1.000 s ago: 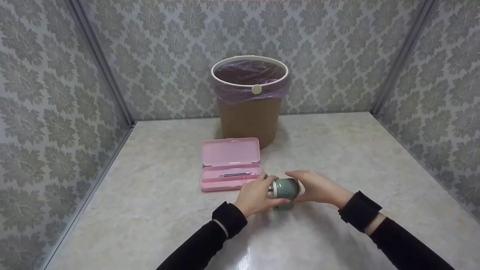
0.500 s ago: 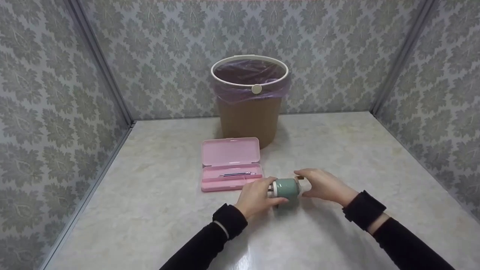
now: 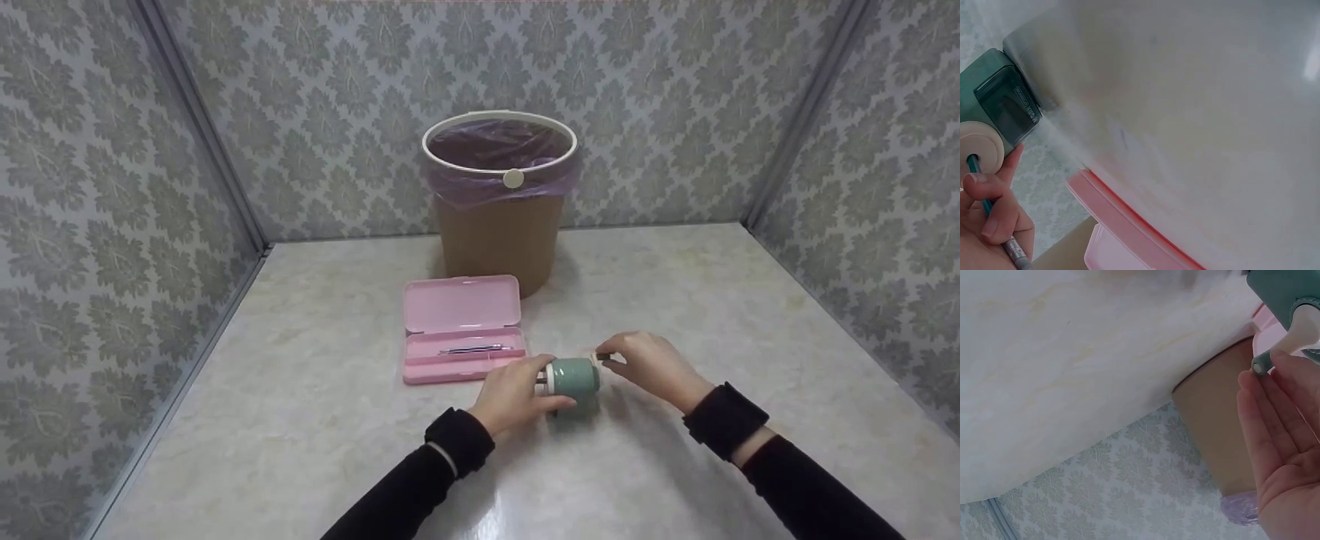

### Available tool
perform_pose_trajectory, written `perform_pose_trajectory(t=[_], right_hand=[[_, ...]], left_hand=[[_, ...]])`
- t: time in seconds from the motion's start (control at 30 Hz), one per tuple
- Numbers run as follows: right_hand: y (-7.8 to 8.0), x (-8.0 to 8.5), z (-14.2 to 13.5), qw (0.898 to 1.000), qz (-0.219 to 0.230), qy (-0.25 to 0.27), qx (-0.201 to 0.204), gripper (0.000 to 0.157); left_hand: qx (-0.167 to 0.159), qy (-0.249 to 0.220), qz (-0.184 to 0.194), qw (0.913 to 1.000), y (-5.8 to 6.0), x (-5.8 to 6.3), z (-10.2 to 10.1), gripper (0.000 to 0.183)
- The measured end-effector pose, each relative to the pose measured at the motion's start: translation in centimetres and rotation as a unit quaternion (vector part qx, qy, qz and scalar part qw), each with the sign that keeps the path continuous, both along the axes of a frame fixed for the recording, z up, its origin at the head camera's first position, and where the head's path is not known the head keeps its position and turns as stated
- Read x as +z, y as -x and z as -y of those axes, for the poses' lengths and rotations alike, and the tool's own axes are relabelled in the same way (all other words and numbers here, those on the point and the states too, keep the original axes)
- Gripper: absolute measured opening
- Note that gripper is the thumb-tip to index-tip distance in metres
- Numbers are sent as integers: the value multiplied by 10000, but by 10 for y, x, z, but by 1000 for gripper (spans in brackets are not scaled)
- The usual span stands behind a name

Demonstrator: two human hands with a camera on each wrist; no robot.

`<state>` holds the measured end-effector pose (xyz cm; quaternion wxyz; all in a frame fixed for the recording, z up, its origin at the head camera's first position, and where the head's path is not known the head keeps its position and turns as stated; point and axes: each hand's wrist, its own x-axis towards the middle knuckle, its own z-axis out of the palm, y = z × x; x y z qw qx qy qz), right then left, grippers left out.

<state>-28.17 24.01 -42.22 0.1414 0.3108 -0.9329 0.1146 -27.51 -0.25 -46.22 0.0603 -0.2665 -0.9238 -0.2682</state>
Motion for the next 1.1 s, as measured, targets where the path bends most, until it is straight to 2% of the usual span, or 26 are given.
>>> perform_pose_trajectory(t=[0.13, 0.57, 0.77, 1.1], right_hand=[[2, -4, -1, 9999, -141, 76, 41, 9], [9, -15, -1, 9999, -58, 85, 3, 7], [8, -17, 1, 9997, 73, 212, -111, 8], [3, -25, -1, 9993, 131, 349, -4, 13]], left_hand=[[-35, -7, -9, 10000, 0, -1, 0, 57], [-56, -64, 11, 10000, 2, -1, -1, 55], [-41, -98, 27, 9999, 2, -1, 0, 55], [-38, -105, 91, 9999, 1, 1, -1, 56]])
